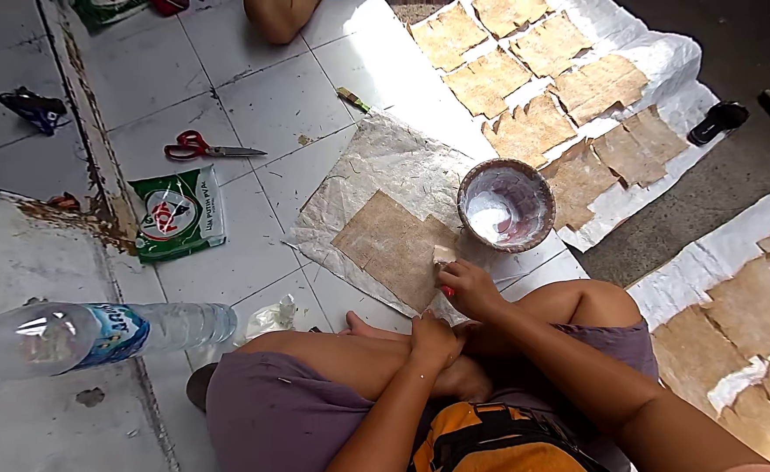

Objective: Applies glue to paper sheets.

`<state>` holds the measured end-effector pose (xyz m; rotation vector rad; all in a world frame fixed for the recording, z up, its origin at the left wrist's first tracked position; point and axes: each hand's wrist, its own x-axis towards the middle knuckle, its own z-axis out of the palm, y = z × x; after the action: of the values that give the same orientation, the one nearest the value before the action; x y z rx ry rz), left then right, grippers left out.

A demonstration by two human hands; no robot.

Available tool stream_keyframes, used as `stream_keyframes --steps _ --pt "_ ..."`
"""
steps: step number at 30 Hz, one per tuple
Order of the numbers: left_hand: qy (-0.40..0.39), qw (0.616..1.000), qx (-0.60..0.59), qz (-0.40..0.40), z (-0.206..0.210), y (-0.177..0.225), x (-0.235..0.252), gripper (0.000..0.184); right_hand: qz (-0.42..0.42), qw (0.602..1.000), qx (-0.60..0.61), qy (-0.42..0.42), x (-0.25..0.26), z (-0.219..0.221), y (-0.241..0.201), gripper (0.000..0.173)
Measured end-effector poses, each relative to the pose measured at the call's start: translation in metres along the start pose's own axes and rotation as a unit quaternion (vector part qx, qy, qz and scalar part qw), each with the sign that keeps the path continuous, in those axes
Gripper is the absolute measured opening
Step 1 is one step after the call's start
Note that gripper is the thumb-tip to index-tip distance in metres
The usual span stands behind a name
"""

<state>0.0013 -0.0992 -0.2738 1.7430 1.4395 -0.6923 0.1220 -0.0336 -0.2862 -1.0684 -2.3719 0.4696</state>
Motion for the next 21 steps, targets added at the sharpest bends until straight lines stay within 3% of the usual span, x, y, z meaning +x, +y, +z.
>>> stream_keyframes --steps 3,6,8,11,13,16,19,21 --pt "0.005 1.000 0.015 0.011 0.000 0.001 -0.003 0.060 -0.010 0.999 0.035 0.001 0.004 -0.001 -0.029 0.010" --pt "-0.011 1.000 0.022 0.000 -0.002 0.000 -0.002 0.069 0.006 0.998 -0.031 0.056 0.011 0.002 -0.014 0.005" --pt "-0.012 1.000 0.022 -0.009 -0.001 0.000 0.000 0.077 0.024 0.998 -0.051 0.022 0.007 0.008 -0.002 0.006" --pt "0.009 0.999 0.035 0.004 0.000 0.003 -0.005 0.063 0.022 0.999 -0.008 -0.035 0.003 0.004 -0.024 0.011" --pt "0.017 0.999 0.044 0.011 0.000 0.002 -0.005 0.061 0.027 1.000 0.001 0.011 0.010 0.000 -0.033 0.010" --pt "-0.011 0.999 0.051 -0.009 0.001 0.001 -0.001 0.075 0.039 0.996 -0.047 0.059 0.015 0.014 -0.013 0.007" --pt "0.031 0.999 0.042 0.008 0.003 0.002 -0.008 0.063 0.037 0.999 -0.018 -0.034 0.006 0.017 -0.024 0.012" --pt "0.061 0.998 0.016 0.028 0.003 0.002 -0.017 0.056 0.026 0.999 0.014 -0.023 0.006 0.007 -0.042 0.011"
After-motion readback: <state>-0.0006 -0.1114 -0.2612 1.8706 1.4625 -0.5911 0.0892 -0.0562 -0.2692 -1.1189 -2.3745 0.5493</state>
